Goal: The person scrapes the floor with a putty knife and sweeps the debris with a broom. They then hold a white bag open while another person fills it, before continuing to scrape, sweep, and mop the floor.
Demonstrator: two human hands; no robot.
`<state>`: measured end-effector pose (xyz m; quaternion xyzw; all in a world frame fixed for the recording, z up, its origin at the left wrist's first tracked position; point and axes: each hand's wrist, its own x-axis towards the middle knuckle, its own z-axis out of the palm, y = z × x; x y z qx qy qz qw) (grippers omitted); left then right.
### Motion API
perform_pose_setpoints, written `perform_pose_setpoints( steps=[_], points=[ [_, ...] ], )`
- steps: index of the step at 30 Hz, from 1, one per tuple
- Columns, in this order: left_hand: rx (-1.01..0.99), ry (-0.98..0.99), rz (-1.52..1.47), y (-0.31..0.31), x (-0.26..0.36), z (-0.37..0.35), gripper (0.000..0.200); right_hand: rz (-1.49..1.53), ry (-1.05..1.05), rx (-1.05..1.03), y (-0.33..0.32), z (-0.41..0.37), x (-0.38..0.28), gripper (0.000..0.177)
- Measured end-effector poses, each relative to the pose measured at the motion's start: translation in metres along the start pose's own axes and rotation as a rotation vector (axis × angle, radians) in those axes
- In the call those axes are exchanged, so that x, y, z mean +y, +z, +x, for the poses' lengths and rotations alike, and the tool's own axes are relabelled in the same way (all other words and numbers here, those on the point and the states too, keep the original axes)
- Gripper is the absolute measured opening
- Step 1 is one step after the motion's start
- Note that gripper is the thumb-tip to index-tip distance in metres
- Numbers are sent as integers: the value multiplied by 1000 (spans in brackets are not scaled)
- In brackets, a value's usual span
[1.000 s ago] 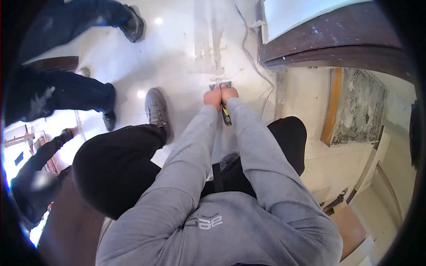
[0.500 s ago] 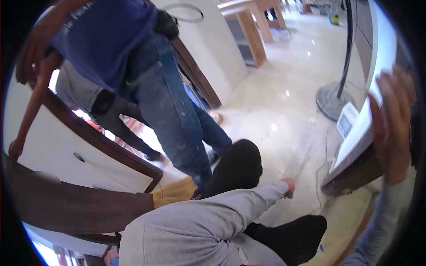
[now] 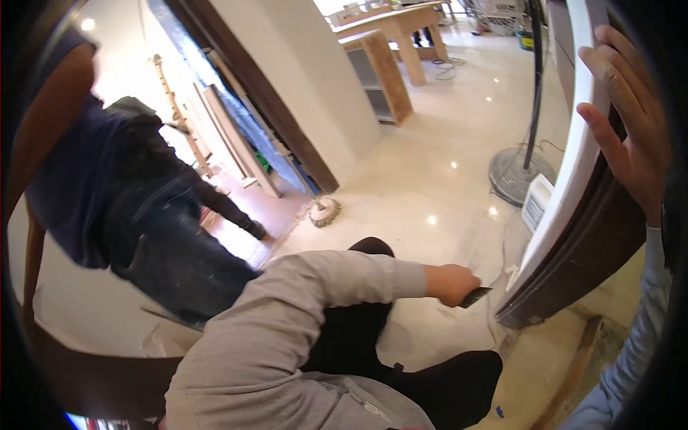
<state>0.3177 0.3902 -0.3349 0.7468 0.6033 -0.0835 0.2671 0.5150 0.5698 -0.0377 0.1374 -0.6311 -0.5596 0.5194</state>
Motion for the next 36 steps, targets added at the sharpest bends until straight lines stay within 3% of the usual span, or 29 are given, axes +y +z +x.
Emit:
perform_pose_setpoints(
  steps=[10,14,22,26,29,30,36],
  points=[
    [-81,12,-144,-10,-2,-3,27,69,134,-163,-16,-20,-11,32],
    [-73,124,-73,-5,-10,-1,26,46,133,-244,-27,-24,-4,32],
    [-180,32,-75,-1,-38,-16,28,22,150,-398,-36,-21,1,32],
    [-83,112,2,4,-56,-17,31,42,174,-459,-35,-8,-2,32],
    [163,121,-36,53,-81,11,21,79,151,-400,-38,18,-10,32],
    [172,135,43,27,-71,-7,19,98,143,-373,-36,21,-12,32],
    [224,57,52,15,-84,-28,12,136,78,-378,-12,56,-27,32]
  ],
)
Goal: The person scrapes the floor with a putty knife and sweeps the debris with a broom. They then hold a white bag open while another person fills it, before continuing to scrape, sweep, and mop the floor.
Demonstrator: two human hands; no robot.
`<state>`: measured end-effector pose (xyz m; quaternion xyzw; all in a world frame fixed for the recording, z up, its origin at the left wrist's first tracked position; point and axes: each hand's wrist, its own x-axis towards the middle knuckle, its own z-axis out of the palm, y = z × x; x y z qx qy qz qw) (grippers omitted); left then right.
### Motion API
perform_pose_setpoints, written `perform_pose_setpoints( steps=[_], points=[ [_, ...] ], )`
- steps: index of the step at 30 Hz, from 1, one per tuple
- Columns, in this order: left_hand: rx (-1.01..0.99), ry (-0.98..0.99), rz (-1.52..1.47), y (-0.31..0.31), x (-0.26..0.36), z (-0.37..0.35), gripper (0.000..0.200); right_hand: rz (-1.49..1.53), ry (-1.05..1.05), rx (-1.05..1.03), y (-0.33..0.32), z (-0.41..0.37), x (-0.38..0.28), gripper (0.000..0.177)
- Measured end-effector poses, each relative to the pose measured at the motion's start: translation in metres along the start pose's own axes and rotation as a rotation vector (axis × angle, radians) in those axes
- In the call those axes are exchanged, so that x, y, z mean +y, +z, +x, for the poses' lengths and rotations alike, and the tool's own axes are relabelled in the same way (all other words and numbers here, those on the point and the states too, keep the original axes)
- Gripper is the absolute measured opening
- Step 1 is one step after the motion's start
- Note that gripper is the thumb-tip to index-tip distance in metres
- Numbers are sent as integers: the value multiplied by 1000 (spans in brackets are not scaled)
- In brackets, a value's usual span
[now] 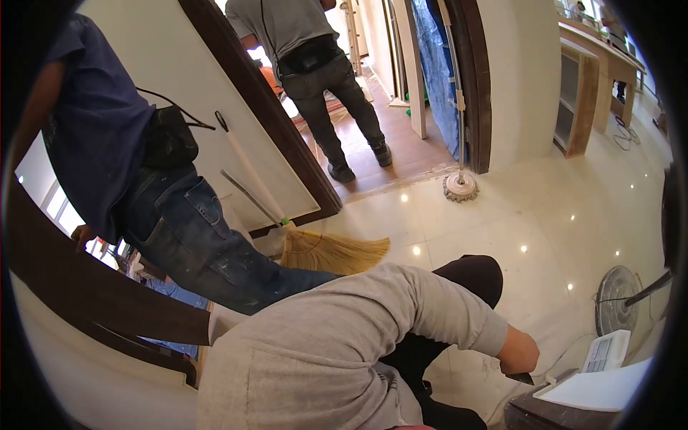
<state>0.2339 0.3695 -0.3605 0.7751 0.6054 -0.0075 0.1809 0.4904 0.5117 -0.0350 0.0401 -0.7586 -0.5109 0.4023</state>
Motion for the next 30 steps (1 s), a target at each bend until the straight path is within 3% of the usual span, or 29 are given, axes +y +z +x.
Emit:
perform_pose_setpoints(
  steps=[4,14,18,22,27,28,30],
  points=[
    [-45,-15,-4,-5,-10,-19,11,-18,-4,-19,2,0,-10,33],
    [113,-10,-122,-5,-32,-77,13,-22,26,-82,22,-11,-2,33],
    [37,-75,-221,-12,-36,-86,12,2,5,-147,30,-24,10,35],
    [-4,-26,-297,-19,-49,-75,10,-81,143,-268,32,-22,-22,35],
    [-80,35,-372,-38,-110,-45,20,23,169,-469,9,-47,5,31],
    [-6,-53,-423,-44,-124,-36,22,33,188,-512,5,-49,5,31],
    [88,-154,-484,-60,-150,-27,24,-246,198,-660,9,-26,-17,29]
  ],
)
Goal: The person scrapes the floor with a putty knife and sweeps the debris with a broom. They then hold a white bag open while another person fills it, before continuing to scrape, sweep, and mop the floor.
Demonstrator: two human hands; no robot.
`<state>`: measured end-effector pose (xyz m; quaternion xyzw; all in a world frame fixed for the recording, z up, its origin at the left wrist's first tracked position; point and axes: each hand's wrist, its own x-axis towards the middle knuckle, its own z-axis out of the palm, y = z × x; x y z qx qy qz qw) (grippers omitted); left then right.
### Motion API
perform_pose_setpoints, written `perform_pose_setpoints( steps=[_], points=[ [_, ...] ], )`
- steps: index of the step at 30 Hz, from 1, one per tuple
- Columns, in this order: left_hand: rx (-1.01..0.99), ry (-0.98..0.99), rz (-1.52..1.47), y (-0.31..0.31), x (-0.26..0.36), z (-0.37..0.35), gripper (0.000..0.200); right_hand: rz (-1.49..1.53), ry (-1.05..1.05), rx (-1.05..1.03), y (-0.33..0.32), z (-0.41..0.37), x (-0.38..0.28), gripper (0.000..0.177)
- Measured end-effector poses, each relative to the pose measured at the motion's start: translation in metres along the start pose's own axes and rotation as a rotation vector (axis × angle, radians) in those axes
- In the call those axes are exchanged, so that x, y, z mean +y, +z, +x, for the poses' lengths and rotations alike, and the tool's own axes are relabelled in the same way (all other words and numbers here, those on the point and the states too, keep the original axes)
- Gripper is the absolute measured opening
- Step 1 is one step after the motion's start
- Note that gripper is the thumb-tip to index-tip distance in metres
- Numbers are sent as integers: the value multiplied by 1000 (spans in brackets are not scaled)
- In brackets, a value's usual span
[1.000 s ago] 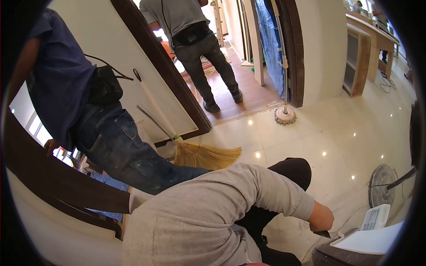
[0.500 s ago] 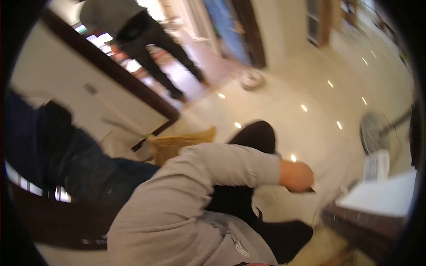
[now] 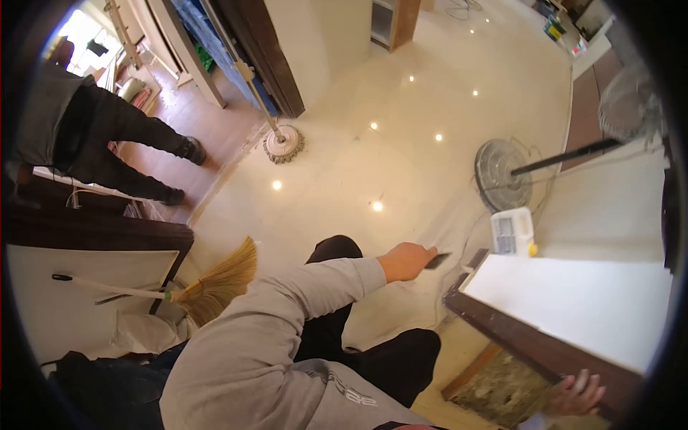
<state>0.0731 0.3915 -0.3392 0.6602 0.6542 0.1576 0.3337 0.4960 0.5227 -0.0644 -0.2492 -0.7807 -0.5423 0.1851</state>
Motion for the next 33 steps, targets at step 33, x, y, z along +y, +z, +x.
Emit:
perform_pose_setpoints(
  steps=[33],
  points=[
    [977,-1926,-864,-248,63,-411,31,1364,-1031,-1061,102,583,-393,27]
  ],
)
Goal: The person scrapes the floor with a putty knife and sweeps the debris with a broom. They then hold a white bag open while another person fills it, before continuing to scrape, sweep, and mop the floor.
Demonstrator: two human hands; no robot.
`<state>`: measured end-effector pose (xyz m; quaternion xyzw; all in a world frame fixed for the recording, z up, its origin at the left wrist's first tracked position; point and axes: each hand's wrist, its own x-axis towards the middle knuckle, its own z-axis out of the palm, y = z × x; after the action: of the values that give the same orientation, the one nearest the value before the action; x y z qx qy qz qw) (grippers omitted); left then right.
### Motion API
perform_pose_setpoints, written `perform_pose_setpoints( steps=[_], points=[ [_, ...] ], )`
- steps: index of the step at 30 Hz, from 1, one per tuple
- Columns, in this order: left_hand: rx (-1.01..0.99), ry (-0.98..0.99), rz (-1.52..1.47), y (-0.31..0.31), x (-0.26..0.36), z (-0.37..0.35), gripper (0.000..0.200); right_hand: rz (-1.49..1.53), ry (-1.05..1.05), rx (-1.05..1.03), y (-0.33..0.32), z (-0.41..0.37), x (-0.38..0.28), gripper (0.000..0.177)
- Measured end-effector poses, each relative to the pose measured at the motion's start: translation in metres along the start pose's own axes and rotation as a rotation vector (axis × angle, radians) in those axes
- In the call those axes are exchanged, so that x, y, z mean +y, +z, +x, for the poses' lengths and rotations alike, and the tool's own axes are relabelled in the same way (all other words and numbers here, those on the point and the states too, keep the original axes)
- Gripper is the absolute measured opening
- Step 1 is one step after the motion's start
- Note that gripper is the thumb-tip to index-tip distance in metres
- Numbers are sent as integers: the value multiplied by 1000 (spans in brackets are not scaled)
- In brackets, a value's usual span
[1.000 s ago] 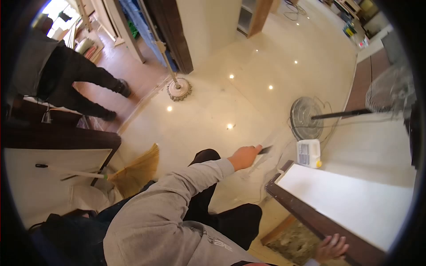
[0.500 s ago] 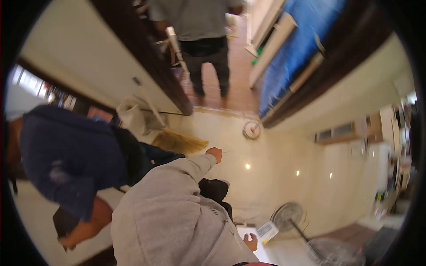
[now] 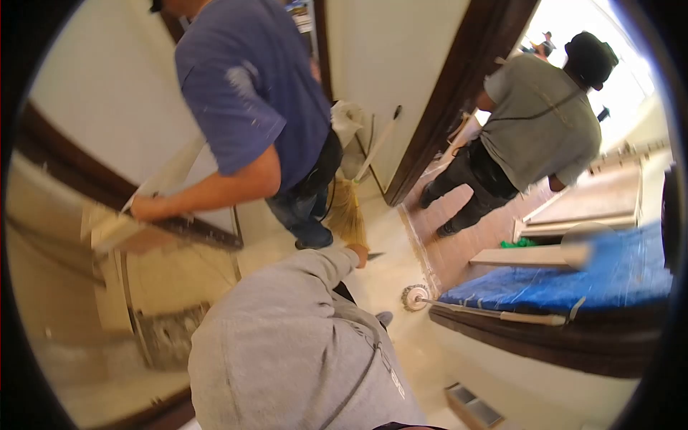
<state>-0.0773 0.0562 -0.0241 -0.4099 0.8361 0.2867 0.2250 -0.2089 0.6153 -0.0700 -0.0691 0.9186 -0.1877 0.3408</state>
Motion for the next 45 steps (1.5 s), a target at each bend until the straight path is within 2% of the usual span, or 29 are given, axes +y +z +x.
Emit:
perform_pose_setpoints(
  steps=[1,3,7,10,11,13,15,17,20,22,23,25,26,28,30,32,33,34,35,36,37,38,39,40,42,44,45],
  points=[
    [9,-30,-38,7,-1,-11,31,-16,-31,-33,-26,26,-2,27],
    [111,-222,-172,17,-12,-41,31,-49,-98,-88,-74,77,-8,26],
    [118,-436,-330,59,-18,-114,32,-201,-266,-170,-159,183,-9,26],
    [139,-613,-539,115,-23,-163,34,-393,-551,-185,-193,307,3,28],
    [141,-671,-597,133,-22,-182,34,-423,-579,-198,-192,342,-17,28],
    [150,-787,-712,176,-22,-221,35,-515,-447,-360,-192,391,-45,20],
    [176,-941,-812,236,-22,-255,36,-473,-447,-456,-184,351,-153,15],
    [187,-1095,-890,278,-11,-290,37,-457,-503,-567,-170,261,-261,10],
    [217,-1271,-974,327,12,-325,40,-824,-1036,-744,-117,270,-336,10],
    [201,-1309,-1079,349,27,-339,42,-1077,-1538,-693,-80,311,-359,27],
    [182,-1341,-1158,361,37,-340,43,-588,-746,-693,-68,256,-385,20],
    [121,-1372,-1191,374,57,-339,42,-583,-967,-738,-45,219,-424,20],
    [72,-1401,-1194,376,62,-336,41,-605,-977,-734,-40,197,-438,20],
    [83,-1379,-1207,375,67,-321,40,-389,-1055,-810,-36,164,-456,22],
    [103,-1336,-1210,374,65,-303,41,-445,-1038,-817,-39,163,-456,21],
    [285,-1334,-1248,354,58,-287,38,-495,-1015,-830,-45,164,-447,20],
    [276,-1267,-1255,341,48,-280,40,-593,-923,-819,-50,177,-435,19],
    [371,-1232,-1231,325,45,-278,40,-694,-833,-808,-55,193,-423,19],
    [504,-1184,-1262,318,40,-275,41,-970,-1572,-926,-43,301,-394,19],
    [659,-1097,-1239,294,44,-284,41,-923,-2429,-673,-32,403,-365,19],
    [664,-1098,-1249,282,46,-286,41,-1165,-1985,-805,-44,429,-350,19],
    [764,-1128,-1248,274,48,-287,40,-1269,-1780,-823,-54,438,-344,20],
    [866,-1157,-1244,273,52,-283,40,-1347,-1669,-820,-64,451,-339,20],
    [956,-1164,-1247,280,59,-280,40,-1414,-1615,-809,-70,464,-335,20],
    [967,-1190,-1305,294,81,-282,41,-1521,-1598,-788,-77,488,-338,21],
    [888,-1266,-1379,321,117,-281,42,-1612,-1685,-772,-77,512,-348,21],
    [805,-1317,-1392,339,139,-281,42,-1688,-1838,-749,-73,524,-362,21]
  ],
)
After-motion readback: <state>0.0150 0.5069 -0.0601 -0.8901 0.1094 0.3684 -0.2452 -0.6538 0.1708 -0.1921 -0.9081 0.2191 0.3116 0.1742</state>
